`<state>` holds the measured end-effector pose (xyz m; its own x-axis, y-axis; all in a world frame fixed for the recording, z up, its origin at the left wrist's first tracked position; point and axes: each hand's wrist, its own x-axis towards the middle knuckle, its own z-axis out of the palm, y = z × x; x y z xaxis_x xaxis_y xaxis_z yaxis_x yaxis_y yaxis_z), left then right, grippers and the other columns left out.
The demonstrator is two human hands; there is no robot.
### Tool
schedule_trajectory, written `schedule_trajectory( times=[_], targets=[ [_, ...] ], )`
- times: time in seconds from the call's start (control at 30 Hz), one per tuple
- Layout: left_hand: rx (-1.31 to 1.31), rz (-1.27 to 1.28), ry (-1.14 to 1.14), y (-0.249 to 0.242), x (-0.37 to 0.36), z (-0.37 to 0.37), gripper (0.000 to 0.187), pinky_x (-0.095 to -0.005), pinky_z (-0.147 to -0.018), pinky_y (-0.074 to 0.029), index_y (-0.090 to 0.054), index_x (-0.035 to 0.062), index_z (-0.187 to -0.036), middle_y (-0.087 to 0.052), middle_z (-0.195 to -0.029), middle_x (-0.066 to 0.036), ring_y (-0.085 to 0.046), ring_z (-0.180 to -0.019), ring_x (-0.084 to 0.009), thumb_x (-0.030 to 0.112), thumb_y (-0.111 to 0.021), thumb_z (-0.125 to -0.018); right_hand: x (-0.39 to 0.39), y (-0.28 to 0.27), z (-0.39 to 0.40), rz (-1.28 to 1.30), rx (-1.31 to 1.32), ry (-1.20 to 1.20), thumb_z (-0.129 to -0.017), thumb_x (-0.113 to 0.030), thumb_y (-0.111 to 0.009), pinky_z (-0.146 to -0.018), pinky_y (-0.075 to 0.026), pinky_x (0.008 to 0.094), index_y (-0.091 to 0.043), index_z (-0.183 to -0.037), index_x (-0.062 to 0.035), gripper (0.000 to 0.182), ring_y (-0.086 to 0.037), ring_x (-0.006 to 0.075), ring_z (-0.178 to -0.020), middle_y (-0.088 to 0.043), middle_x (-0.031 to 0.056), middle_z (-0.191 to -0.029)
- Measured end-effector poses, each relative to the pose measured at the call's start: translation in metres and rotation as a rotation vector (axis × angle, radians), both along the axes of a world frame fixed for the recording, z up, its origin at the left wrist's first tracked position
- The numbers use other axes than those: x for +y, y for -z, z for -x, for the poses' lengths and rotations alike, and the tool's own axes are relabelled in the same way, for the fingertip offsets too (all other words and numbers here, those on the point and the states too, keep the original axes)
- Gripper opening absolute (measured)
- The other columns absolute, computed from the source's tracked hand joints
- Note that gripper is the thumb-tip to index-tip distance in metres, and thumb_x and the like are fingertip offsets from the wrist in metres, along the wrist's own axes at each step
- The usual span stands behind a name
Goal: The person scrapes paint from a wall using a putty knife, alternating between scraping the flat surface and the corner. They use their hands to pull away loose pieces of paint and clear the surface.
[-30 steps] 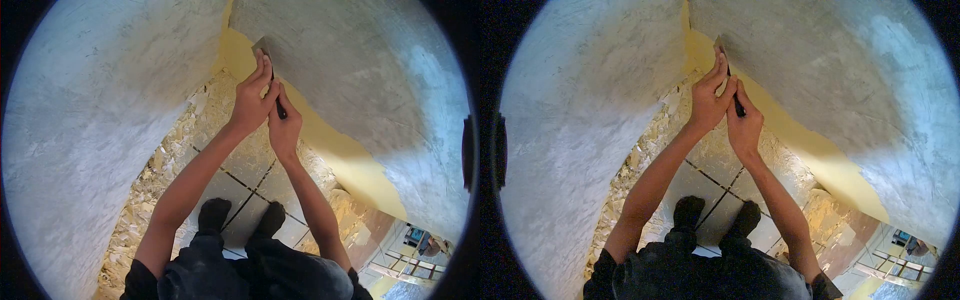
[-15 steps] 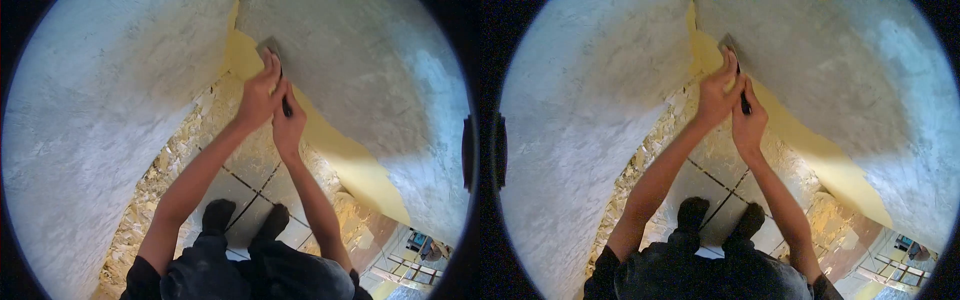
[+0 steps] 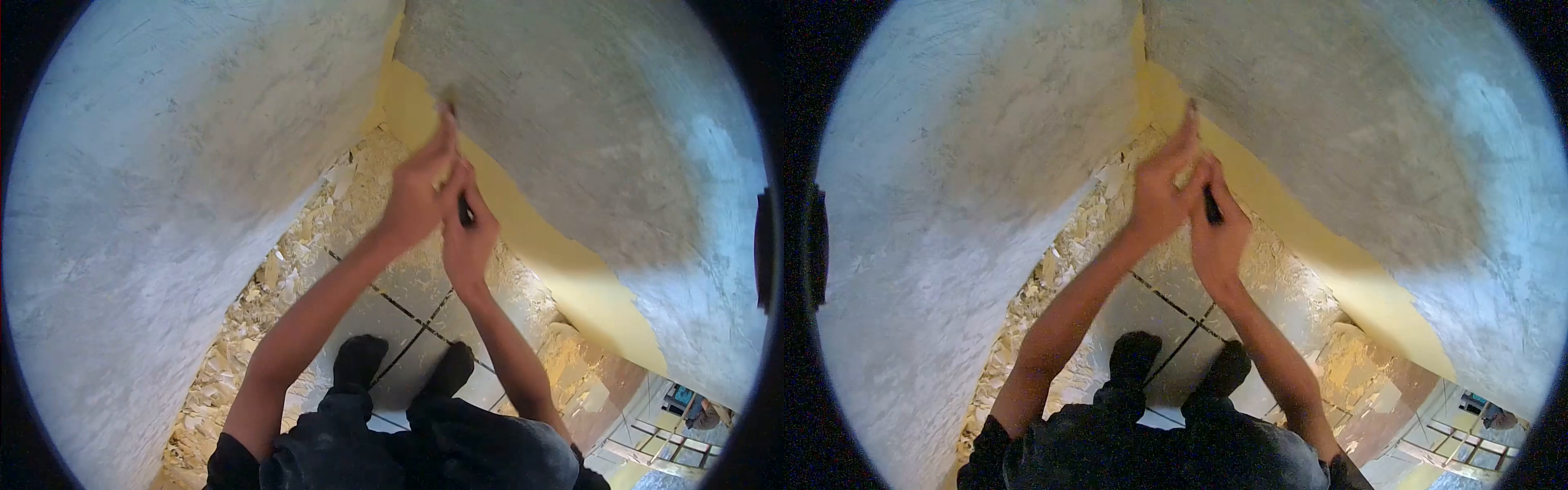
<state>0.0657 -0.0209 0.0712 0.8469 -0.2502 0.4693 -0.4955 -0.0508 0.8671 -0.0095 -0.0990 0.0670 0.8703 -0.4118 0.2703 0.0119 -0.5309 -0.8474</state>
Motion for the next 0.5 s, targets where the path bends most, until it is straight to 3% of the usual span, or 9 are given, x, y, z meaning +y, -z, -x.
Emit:
schedule_trajectory(
  times=[0.07, 0.2, 0.27, 0.37, 0.5],
  targets=[
    [-0.120, -0.043, 0.080, 0.000, -0.010, 0.011, 0.052, -0.0370, -0.106, -0.038, -0.043, -0.0083, -0.136, -0.037, -0.143, -0.031, -0.040, -0.134, -0.0355, 0.005, -0.060, -0.089, -0.003, -0.002, 0.015, -0.313, -0.026, 0.092, -0.089, -0.003, -0.061, -0.091, -0.048, 0.0290, -0.054, -0.133, -0.0011, 0.045, -0.061, 0.0144, -0.103, -0.066, 0.0169, -0.119],
    [-0.038, 0.030, 0.017, 0.006, -0.018, -0.009, 0.051, -0.0389, -0.103, -0.042, -0.045, -0.0081, -0.135, -0.038, -0.143, -0.031, -0.042, -0.132, -0.0369, 0.005, -0.061, -0.088, -0.013, -0.004, -0.009, -0.328, 0.103, 0.102, -0.089, -0.002, -0.062, -0.092, -0.047, 0.0293, -0.053, -0.134, -0.0007, 0.046, -0.062, 0.0158, -0.104, -0.065, 0.0165, -0.120],
    [-0.116, -0.031, -0.065, 0.005, -0.014, -0.013, 0.050, -0.0398, -0.099, -0.046, -0.045, -0.0085, -0.135, -0.037, -0.142, -0.032, -0.044, -0.130, -0.0380, 0.005, -0.060, -0.089, -0.012, -0.004, -0.012, -0.176, 0.115, 0.053, -0.089, -0.003, -0.062, -0.091, -0.048, 0.0294, -0.052, -0.135, -0.0002, 0.047, -0.062, 0.0155, -0.103, -0.065, 0.0155, -0.121],
    [-0.118, -0.049, 0.013, -0.008, -0.007, 0.004, 0.048, -0.0389, -0.096, -0.048, -0.046, -0.0095, -0.133, -0.039, -0.141, -0.032, -0.047, -0.127, -0.0380, 0.005, -0.060, -0.089, -0.004, -0.001, 0.004, -0.109, -0.043, 0.067, -0.089, -0.004, -0.061, -0.090, -0.048, 0.0295, -0.054, -0.133, 0.0002, 0.045, -0.062, 0.0161, -0.103, -0.066, 0.0161, -0.119],
    [-0.127, -0.050, -0.057, 0.004, -0.016, -0.012, 0.048, -0.0384, -0.097, -0.048, -0.046, -0.0093, -0.133, -0.040, -0.140, -0.033, -0.047, -0.127, -0.0381, 0.005, -0.059, -0.090, -0.006, -0.009, -0.014, -0.257, 0.031, 0.073, -0.089, -0.003, -0.061, -0.092, -0.047, 0.0310, -0.055, -0.132, 0.0007, 0.043, -0.062, 0.0178, -0.105, -0.066, 0.0161, -0.119]
  ],
)
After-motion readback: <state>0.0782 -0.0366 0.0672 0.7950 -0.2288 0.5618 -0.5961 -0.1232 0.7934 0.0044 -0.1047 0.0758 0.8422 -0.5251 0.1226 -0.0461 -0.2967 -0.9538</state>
